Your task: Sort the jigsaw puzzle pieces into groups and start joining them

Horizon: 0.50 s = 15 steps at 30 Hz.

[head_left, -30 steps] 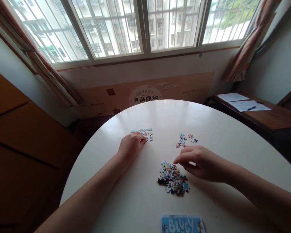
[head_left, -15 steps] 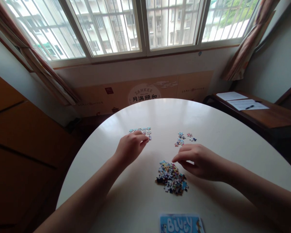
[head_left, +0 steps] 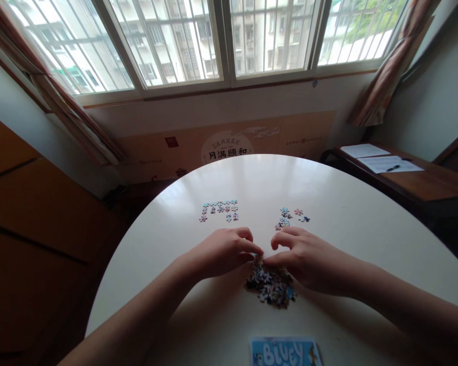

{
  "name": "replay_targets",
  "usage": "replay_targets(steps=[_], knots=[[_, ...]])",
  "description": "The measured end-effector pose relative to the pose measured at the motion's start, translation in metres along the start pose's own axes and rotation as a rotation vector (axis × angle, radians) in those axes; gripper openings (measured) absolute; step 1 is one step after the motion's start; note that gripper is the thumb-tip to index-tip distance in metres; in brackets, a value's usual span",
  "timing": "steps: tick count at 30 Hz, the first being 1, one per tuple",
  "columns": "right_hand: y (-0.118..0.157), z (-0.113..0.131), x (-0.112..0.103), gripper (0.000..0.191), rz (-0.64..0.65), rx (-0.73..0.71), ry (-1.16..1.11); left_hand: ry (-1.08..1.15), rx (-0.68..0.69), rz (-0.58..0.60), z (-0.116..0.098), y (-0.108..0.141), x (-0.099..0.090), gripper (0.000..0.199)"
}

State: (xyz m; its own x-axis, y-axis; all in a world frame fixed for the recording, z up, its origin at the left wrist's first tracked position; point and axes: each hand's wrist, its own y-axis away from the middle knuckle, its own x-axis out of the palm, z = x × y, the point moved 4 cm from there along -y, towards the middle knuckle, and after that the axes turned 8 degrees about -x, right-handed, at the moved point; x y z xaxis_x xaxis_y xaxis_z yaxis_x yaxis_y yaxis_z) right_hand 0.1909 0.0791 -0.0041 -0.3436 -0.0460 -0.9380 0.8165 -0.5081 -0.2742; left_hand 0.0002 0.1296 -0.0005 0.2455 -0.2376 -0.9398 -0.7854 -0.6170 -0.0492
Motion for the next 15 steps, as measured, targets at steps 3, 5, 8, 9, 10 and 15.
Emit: replay_targets(steps=[3, 5, 8, 9, 10, 15], knots=[[0.0002, -0.0018, -0.0021, 0.035, -0.007, -0.005, -0.047, -0.002, -0.005, 0.018, -0.0023, -0.001, 0.0025, 0.022], [-0.0001, -0.002, -0.003, 0.034, -0.019, -0.008, -0.071, 0.016, -0.015, 0.017, -0.0015, -0.0013, 0.0028, 0.021], [-0.0004, -0.0012, -0.0027, 0.036, -0.027, -0.01, -0.079, 0.071, -0.04, 0.027, 0.0016, -0.0018, 0.0026, 0.021], [-0.0004, -0.001, -0.0022, 0.037, -0.028, -0.009, -0.077, 0.093, -0.052, 0.031, 0.0027, -0.0021, 0.0025, 0.02], [-0.0003, -0.0009, -0.0016, 0.037, -0.027, -0.008, -0.075, 0.115, -0.064, 0.036, 0.0037, -0.0025, 0.0025, 0.019], [0.0002, -0.0026, 0.0002, 0.034, -0.022, 0.007, -0.076, 0.193, -0.109, 0.06, 0.0059, -0.0044, 0.0028, 0.017]])
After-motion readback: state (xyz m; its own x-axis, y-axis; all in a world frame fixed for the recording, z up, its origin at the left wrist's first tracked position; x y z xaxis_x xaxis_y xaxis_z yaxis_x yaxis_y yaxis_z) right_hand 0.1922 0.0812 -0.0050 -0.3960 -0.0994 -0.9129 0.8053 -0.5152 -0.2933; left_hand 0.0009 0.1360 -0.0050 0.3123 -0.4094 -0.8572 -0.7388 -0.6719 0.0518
